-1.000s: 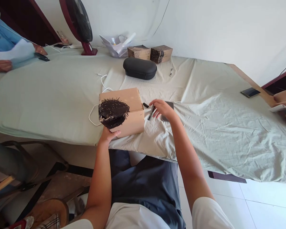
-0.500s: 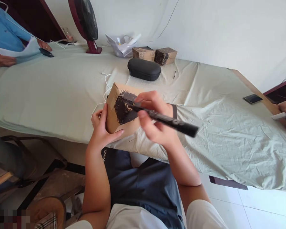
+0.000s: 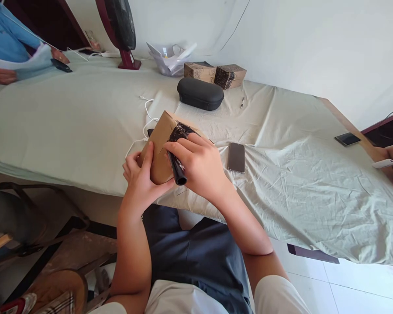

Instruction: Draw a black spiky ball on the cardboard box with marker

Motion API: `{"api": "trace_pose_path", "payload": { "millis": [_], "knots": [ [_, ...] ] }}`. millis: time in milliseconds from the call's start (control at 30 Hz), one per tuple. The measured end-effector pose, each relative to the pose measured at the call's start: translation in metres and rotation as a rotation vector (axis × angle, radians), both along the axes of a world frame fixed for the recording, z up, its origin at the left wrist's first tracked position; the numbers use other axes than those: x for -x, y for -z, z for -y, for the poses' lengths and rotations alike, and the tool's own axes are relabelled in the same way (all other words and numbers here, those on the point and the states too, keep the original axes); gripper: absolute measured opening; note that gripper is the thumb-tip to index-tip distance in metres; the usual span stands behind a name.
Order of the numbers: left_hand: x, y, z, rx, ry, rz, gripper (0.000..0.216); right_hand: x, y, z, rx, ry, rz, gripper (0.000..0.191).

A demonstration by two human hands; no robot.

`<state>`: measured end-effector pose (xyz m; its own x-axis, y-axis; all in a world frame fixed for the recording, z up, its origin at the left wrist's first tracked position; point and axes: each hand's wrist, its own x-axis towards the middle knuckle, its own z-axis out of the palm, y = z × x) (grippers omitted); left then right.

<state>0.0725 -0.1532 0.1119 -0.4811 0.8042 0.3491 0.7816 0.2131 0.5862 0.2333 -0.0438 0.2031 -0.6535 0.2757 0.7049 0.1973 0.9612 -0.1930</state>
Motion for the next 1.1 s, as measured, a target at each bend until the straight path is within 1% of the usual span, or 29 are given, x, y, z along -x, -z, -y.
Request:
{"api": "trace_pose_path", "payload": {
  "millis": [200, 333, 567, 767, 967, 1100],
  "knots": [
    [0.004, 0.003, 0.000, -0.009, 0.006, 0.048, 0.121, 0.001, 0.000, 0.002, -0.011, -0.026, -0.013, 0.008],
    [0.006, 0.003, 0.002, -0.026, 0.015, 0.060, 0.120, -0.001, 0.004, 0.006, 0.039, -0.050, -0.077, 0.009],
    [0.009, 0.002, 0.008, -0.039, 0.045, 0.117, 0.121, -0.004, 0.019, 0.009, 0.099, -0.123, -0.245, 0.016],
    [0.016, 0.005, 0.010, -0.051, 0.076, 0.147, 0.125, 0.004, 0.031, 0.010, 0.049, -0.202, -0.386, 0.021],
    [0.020, 0.004, 0.012, -0.035, 0.043, 0.199, 0.124, 0.014, 0.048, 0.017, 0.042, -0.258, -0.405, 0.027],
    [0.021, 0.003, 0.014, -0.031, 0.056, 0.210, 0.125, 0.018, 0.055, 0.018, 0.026, -0.273, -0.484, 0.023]
  ]
}}
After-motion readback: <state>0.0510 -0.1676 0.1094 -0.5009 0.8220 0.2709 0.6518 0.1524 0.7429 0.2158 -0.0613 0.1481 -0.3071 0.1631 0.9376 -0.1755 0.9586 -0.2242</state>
